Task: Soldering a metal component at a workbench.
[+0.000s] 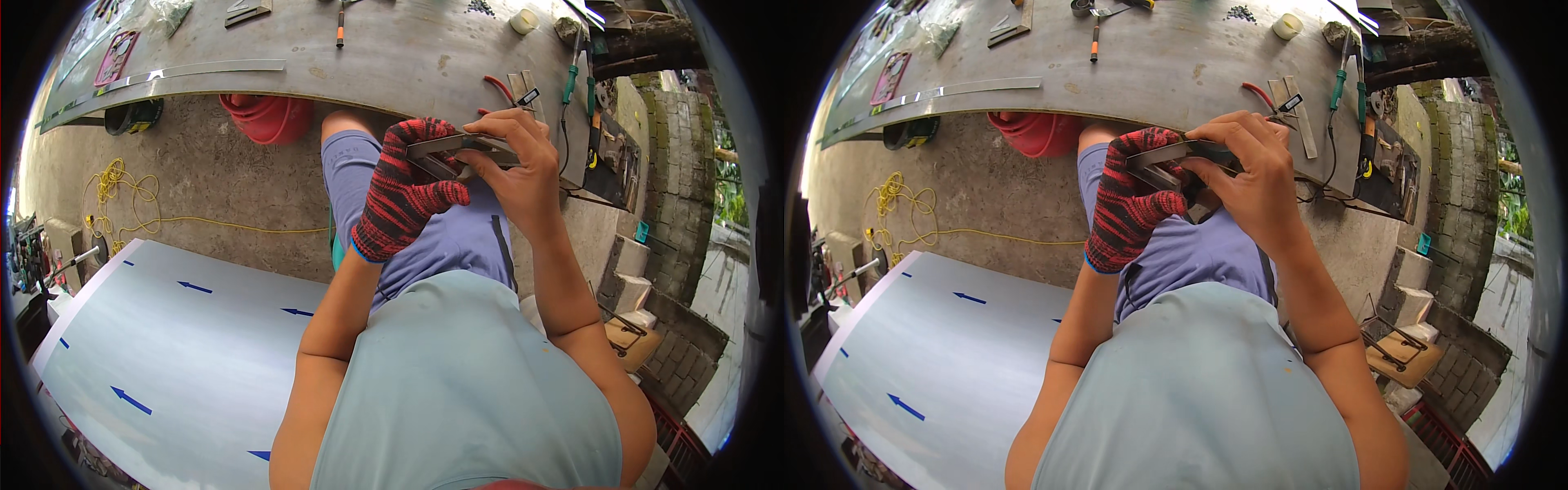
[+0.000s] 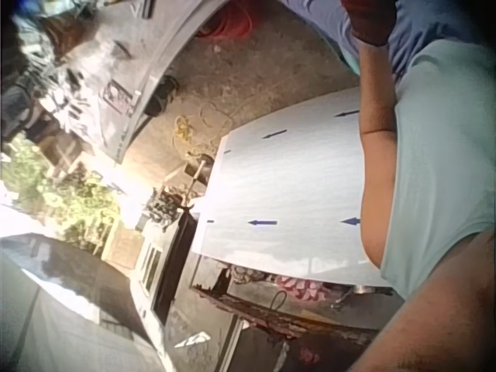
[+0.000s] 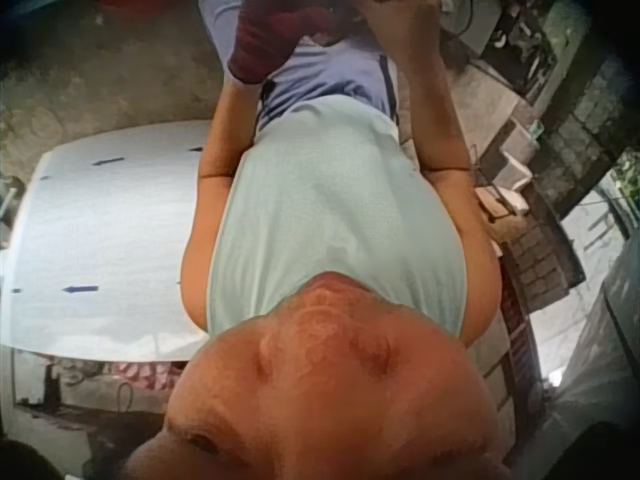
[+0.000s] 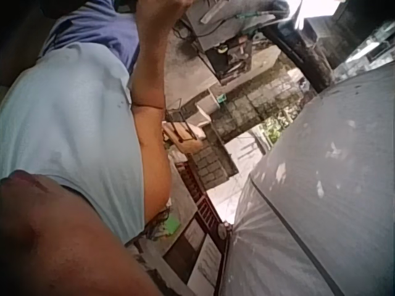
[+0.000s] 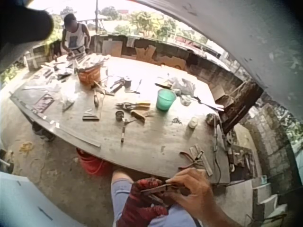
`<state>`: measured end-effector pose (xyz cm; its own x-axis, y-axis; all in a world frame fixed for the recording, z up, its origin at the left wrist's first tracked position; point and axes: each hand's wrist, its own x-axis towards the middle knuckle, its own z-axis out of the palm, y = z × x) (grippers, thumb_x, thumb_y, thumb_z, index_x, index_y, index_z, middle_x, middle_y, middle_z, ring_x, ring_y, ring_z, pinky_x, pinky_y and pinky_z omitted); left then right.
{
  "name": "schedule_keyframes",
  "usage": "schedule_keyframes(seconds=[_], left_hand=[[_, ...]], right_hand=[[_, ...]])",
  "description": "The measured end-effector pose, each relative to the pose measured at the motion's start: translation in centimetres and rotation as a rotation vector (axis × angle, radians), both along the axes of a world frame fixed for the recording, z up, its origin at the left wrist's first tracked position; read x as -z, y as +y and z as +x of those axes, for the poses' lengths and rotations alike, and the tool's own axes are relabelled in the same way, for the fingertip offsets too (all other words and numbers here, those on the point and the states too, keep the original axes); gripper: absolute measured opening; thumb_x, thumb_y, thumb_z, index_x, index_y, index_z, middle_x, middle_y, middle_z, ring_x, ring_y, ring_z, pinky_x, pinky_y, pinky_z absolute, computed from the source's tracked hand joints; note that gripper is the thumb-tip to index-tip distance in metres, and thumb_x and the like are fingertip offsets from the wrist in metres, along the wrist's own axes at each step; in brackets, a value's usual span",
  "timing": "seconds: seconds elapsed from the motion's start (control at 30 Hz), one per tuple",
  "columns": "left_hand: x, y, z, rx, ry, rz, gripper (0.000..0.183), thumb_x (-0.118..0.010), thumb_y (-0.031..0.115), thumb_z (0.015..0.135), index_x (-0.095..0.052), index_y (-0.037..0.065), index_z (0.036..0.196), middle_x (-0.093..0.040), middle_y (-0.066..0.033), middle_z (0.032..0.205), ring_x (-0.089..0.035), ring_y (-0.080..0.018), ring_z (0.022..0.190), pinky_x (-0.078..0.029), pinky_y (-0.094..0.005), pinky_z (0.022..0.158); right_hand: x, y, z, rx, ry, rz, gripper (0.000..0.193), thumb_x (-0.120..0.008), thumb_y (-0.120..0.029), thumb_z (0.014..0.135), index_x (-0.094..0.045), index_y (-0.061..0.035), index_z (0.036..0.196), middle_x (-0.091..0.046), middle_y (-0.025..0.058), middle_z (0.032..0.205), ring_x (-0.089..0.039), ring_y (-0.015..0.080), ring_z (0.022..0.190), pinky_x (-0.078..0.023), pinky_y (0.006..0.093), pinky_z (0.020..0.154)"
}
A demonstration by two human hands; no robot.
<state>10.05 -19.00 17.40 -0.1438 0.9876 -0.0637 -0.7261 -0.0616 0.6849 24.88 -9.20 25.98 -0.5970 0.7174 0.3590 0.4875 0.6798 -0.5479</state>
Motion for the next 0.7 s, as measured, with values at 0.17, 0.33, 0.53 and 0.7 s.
schedule_keyframes(seconds=[0.17, 0.33, 0.53, 0.7], left_hand=[[0.16, -0.04, 0.54, -0.004, -0.118, -0.041, 0.086, -0.100, 0.008, 0.069, -0.049, 0.011, 0.138, -0.063, -0.0031, 0.132, -0.065, -0.0152, 0.112, -0.060, -0.0310, 0.088], [0.19, -0.01, 0.47, 0.001, -0.122, -0.057, 0.085, -0.100, 0.006, 0.070, -0.049, 0.011, 0.138, -0.065, -0.0046, 0.128, -0.067, -0.0158, 0.107, -0.062, -0.0307, 0.083], [0.14, 0.01, 0.22, 0.005, -0.087, -0.061, 0.084, -0.099, 0.005, 0.070, -0.050, 0.011, 0.138, -0.065, -0.0057, 0.128, -0.068, -0.0162, 0.107, -0.063, -0.0317, 0.082], [0.83, 0.19, 0.32, -0.035, -0.032, -0.027, 0.084, -0.099, 0.006, 0.071, -0.050, 0.010, 0.139, -0.064, -0.0051, 0.132, -0.067, -0.0165, 0.112, -0.062, -0.0334, 0.092]], right_hand=[[0.50, 0.12, 0.37, 0.003, -0.012, 0.008, 0.025, -0.089, -0.012, 0.078, -0.077, -0.0103, 0.099, -0.074, 0.0015, 0.097, -0.068, 0.0223, 0.094, -0.040, 0.0367, 0.096], [0.49, 0.29, 0.46, -0.004, -0.011, 0.009, 0.025, -0.089, -0.012, 0.078, -0.077, -0.0108, 0.100, -0.074, 0.0016, 0.098, -0.068, 0.0227, 0.094, -0.040, 0.0365, 0.095], [0.38, 0.25, 0.63, -0.003, -0.013, -0.041, 0.026, -0.087, -0.012, 0.082, -0.076, -0.0123, 0.106, -0.074, 0.0008, 0.101, -0.068, 0.0216, 0.097, -0.039, 0.0364, 0.096], [0.42, 0.43, 0.68, -0.014, -0.019, -0.061, 0.026, -0.086, -0.012, 0.083, -0.076, -0.0132, 0.107, -0.074, 0.0003, 0.100, -0.068, 0.0216, 0.097, -0.039, 0.0368, 0.095]])
